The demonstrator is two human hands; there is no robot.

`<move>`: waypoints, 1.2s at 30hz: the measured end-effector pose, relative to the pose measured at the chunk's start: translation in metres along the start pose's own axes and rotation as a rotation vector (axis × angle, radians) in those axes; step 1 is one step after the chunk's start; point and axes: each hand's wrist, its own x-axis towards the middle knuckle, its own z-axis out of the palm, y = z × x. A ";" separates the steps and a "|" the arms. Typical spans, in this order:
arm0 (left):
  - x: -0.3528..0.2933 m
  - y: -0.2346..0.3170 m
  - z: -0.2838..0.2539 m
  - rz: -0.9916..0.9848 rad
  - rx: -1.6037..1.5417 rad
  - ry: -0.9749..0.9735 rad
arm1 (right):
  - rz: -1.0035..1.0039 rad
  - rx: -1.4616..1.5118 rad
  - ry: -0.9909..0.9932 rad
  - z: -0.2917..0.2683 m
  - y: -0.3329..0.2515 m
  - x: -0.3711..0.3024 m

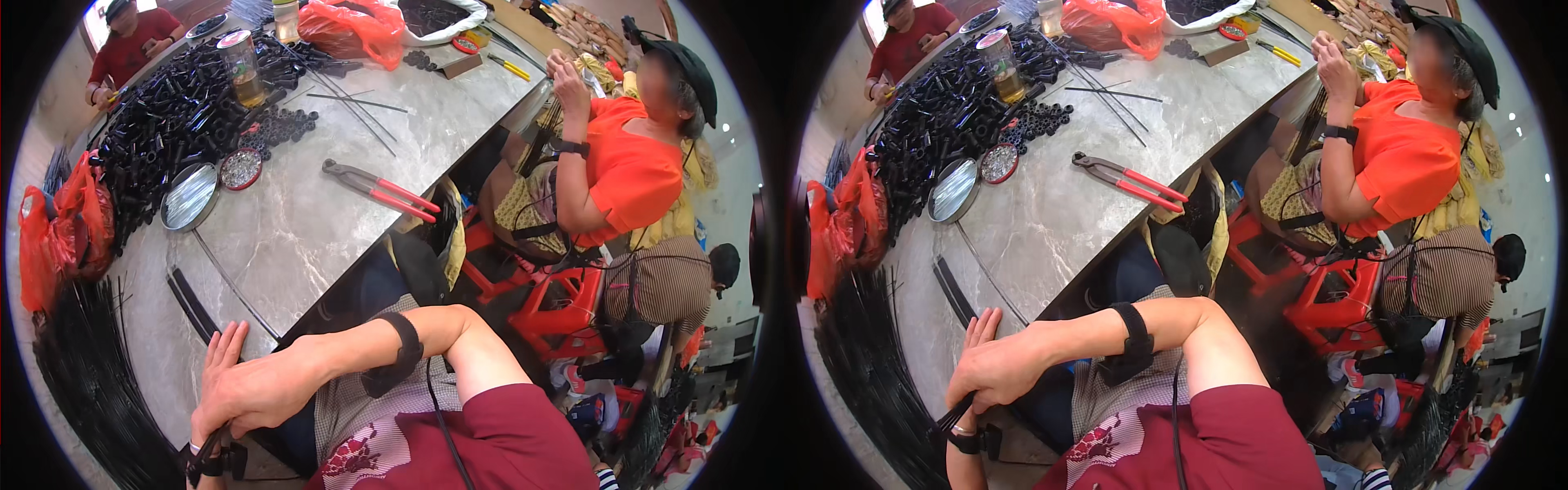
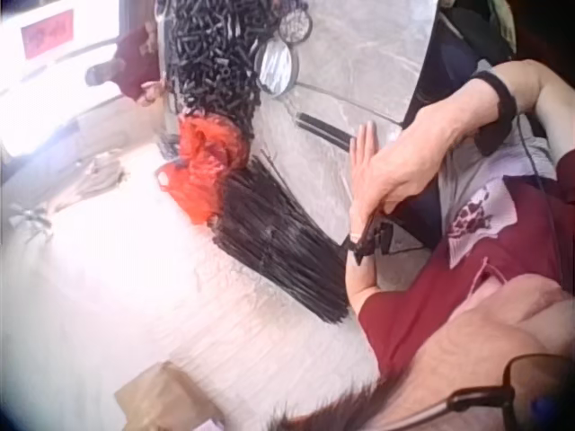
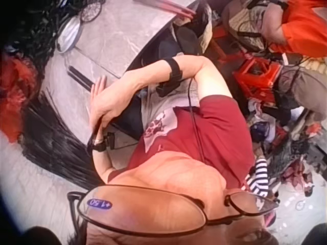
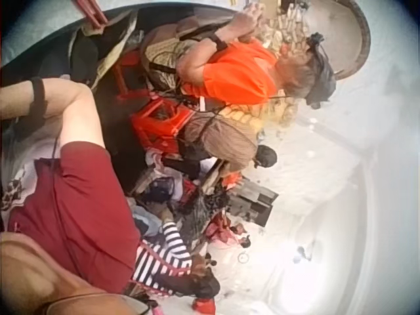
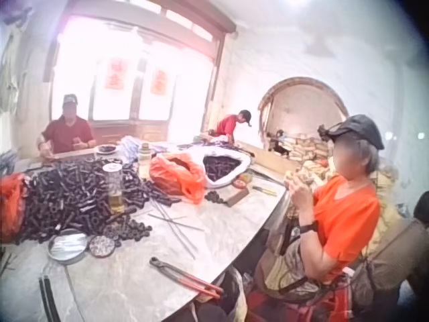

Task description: The recorder is assembling ribs and stretchers for umbrellas by aligning multiple metal rods and inserting them into a central plastic hub or connector.

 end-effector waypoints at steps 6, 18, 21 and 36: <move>-0.004 0.003 0.001 0.046 -0.011 0.052 | 0.048 -0.333 -0.010 0.017 0.000 0.010; -0.027 -0.015 0.001 0.286 0.111 0.098 | 0.530 -0.195 -0.088 -0.027 -0.031 0.024; -0.008 -0.014 0.009 0.339 0.216 0.116 | 0.575 -0.769 0.292 -0.058 0.016 0.003; -0.018 -0.017 0.017 0.355 0.189 0.165 | 0.783 -1.196 0.094 -0.024 0.101 0.056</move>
